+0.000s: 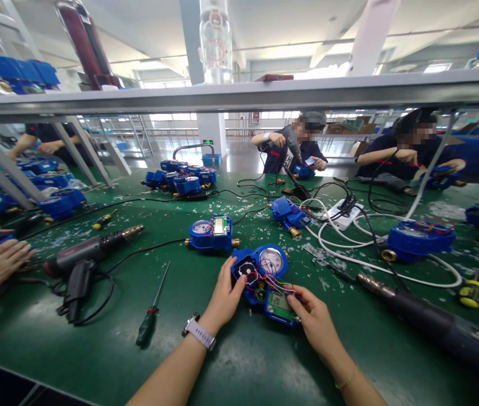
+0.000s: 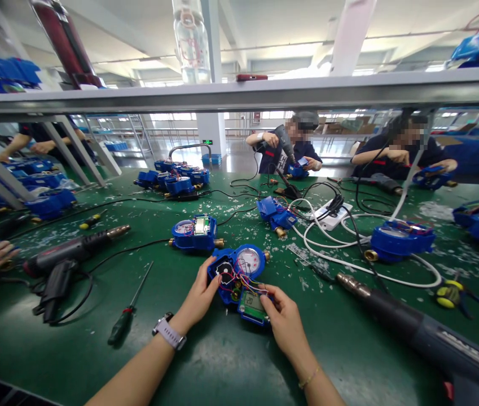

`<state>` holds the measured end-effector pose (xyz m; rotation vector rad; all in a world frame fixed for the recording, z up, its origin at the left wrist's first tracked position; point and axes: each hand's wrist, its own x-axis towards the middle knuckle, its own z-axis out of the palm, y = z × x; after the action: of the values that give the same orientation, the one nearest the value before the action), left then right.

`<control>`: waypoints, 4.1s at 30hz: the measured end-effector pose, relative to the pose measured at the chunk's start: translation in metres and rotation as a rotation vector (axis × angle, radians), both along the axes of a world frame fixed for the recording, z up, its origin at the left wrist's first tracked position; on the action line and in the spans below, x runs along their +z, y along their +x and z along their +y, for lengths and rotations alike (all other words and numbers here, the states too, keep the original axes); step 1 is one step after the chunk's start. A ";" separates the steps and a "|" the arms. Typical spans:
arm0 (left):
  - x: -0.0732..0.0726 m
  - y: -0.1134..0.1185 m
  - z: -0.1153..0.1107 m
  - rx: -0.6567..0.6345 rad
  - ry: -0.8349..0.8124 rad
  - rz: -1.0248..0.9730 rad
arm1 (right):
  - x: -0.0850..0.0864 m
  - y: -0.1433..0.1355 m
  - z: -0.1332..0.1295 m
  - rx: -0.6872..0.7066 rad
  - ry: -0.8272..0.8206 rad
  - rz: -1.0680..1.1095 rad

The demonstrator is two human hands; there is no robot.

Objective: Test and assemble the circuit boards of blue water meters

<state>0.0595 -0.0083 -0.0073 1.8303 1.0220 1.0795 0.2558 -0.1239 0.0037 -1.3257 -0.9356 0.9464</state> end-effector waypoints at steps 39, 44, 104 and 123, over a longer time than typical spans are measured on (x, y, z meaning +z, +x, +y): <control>-0.006 -0.039 0.063 0.451 0.055 -0.276 | -0.036 -0.014 0.002 -0.180 0.578 -1.386; -0.008 -0.047 0.096 0.571 -0.012 -0.292 | -0.045 -0.043 0.030 0.313 0.473 -1.593; -0.008 -0.011 0.057 0.004 0.222 0.041 | -0.004 -0.009 0.043 0.021 0.467 -1.149; -0.023 -0.012 0.025 0.057 0.083 -0.060 | -0.004 -0.052 -0.007 0.101 0.009 -0.766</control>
<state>0.0475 0.0163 -0.0302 1.8326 1.0132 1.2198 0.2039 -0.1312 -0.0004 -1.6784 -1.5912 0.4886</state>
